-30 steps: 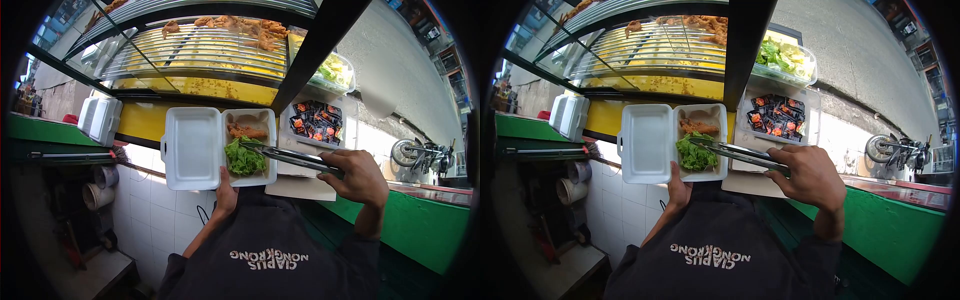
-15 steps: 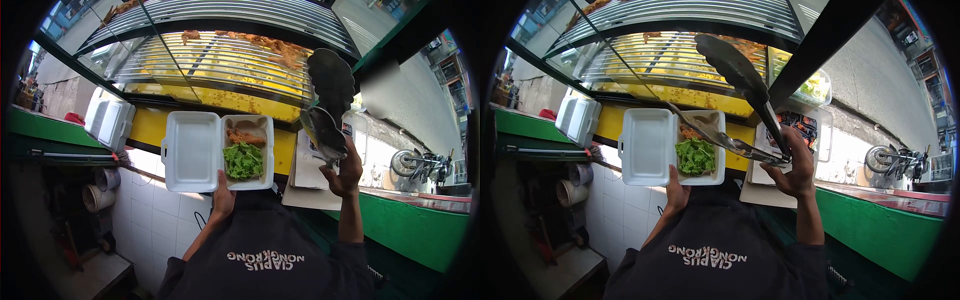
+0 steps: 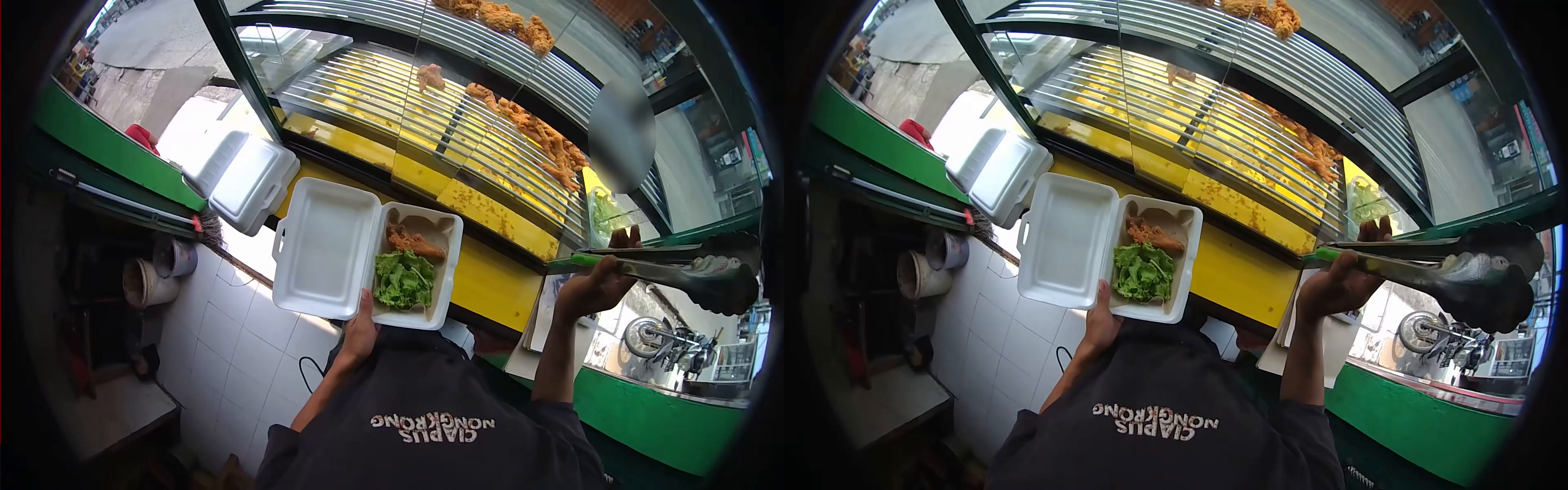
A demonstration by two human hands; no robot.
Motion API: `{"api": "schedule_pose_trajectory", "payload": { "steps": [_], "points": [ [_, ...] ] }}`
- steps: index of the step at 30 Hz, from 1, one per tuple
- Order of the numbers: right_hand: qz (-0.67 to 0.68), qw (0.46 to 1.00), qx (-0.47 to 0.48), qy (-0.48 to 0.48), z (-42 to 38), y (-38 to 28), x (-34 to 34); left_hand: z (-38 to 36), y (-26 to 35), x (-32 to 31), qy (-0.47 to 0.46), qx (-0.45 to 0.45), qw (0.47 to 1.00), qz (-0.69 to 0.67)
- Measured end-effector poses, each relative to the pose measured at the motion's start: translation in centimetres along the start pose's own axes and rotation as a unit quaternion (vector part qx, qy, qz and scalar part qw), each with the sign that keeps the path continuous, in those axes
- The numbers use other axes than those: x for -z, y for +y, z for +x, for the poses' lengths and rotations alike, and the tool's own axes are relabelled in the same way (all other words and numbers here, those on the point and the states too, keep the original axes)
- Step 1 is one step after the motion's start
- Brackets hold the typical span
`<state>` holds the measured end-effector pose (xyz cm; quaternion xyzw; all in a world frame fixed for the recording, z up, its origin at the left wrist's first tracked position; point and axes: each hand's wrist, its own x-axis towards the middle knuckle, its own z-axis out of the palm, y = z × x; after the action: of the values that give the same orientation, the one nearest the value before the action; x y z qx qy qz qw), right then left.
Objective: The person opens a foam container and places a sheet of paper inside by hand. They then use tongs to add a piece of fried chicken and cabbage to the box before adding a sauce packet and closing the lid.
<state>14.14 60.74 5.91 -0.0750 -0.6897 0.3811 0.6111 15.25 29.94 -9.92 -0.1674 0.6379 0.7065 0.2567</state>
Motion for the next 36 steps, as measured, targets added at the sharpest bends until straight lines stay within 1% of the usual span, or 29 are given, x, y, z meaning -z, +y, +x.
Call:
{"api": "schedule_pose_trajectory", "payload": {
  "steps": [3, 5, 7, 10, 11, 13, 17, 18, 19, 20, 21, 22, 23, 25, 26, 27, 28, 30, 31, 32, 33, 34, 35, 36],
  "points": [
    [0.028, 0.999, -0.025, 0.026, -0.9, -0.4, -2.1, 1.0, 0.2, 2.3, -0.010, 0.000, 1.000, 0.006],
    [0.031, 0.999, -0.017, 0.016, -1.2, -0.5, -3.5, 1.6, 0.5, 3.5, -0.017, -0.001, 1.000, 0.019],
    [0.030, 0.999, -0.012, 0.010, -1.6, -0.8, -4.9, 1.9, 1.5, 4.5, -0.036, 0.046, 0.995, -0.086],
    [0.044, 0.999, -0.005, -0.007, -2.5, -1.8, -7.3, 2.0, 2.4, 5.4, -0.022, 0.057, 0.993, -0.097],
    [0.048, 0.999, 0.004, -0.020, -2.6, -1.7, -7.8, 2.0, 2.5, 5.5, -0.022, 0.058, 0.993, -0.096],
    [0.065, 0.997, 0.018, -0.037, -2.7, -2.0, -9.0, 2.1, 2.6, 5.8, -0.027, 0.019, 0.990, -0.136],
    [0.122, 0.990, 0.013, -0.076, -3.6, -2.3, -11.4, 2.4, 2.6, 5.9, -0.031, 0.018, 0.993, -0.110],
    [0.126, 0.988, 0.001, -0.090, -3.7, -2.7, -11.8, 2.1, 3.2, 5.6, -0.033, 0.018, 0.991, -0.125],
    [0.140, 0.984, 0.015, -0.111, -3.6, -2.7, -12.2, 1.8, 3.8, 5.2, -0.036, 0.018, 0.989, -0.139],
    [0.170, 0.977, 0.017, -0.130, -3.6, -2.7, -12.8, 1.7, 4.2, 4.9, -0.041, 0.021, 0.990, -0.134],
    [0.200, 0.968, 0.019, -0.149, -3.7, -2.7, -13.0, 1.5, 4.7, 4.5, -0.054, 0.007, 0.984, -0.169],
    [0.196, 0.965, -0.029, -0.172, -3.9, -3.3, -12.5, 1.4, 4.9, 4.0, -0.068, -0.005, 0.977, -0.203],
    [0.219, 0.959, -0.050, -0.172, -3.9, -3.7, -12.6, 1.4, 4.8, 3.7, -0.075, -0.001, 0.977, -0.197],
    [0.179, 0.952, -0.093, -0.232, -4.8, -3.6, -10.1, 1.7, 4.5, 3.0, -0.061, -0.014, 0.974, -0.219],
    [0.147, 0.952, -0.100, -0.248, -5.7, -3.0, -8.2, 1.8, 4.5, 2.6, -0.072, -0.007, 0.974, -0.214],
    [0.114, 0.951, -0.107, -0.265, -7.0, -2.4, -6.2, 2.0, 4.5, 2.3, -0.074, -0.019, 0.974, -0.216],
    [0.089, 0.956, -0.106, -0.258, -8.3, -2.2, -4.4, 2.0, 4.4, 2.0, -0.074, -0.029, 0.973, -0.218],
    [0.012, 0.953, -0.135, -0.271, -11.8, -1.5, 0.7, 2.5, 3.8, 1.9, -0.081, -0.008, 0.976, -0.204],
    [-0.033, 0.947, -0.170, -0.269, -13.7, -1.4, 3.4, 2.7, 3.6, 1.7, -0.078, 0.006, 0.978, -0.193],
    [-0.059, 0.942, -0.218, -0.248, -15.9, -1.3, 5.9, 2.4, 4.0, 0.8, -0.058, -0.012, 0.979, -0.193],
    [-0.072, 0.917, -0.315, -0.234, -17.1, -2.0, 7.9, 2.5, 4.1, 0.5, -0.062, -0.011, 0.980, -0.190],
    [-0.132, 0.915, -0.307, -0.226, -18.3, -2.4, 9.4, 2.6, 4.1, 0.4, -0.073, -0.020, 0.978, -0.195],
    [-0.135, 0.915, -0.309, -0.222, -18.8, -2.4, 10.7, 2.6, 4.1, 0.3, -0.084, -0.028, 0.976, -0.199],
    [-0.165, 0.907, -0.309, -0.236, -19.1, -2.4, 11.7, 2.7, 3.9, 0.5, -0.087, -0.027, 0.976, -0.197]
  ]
}}
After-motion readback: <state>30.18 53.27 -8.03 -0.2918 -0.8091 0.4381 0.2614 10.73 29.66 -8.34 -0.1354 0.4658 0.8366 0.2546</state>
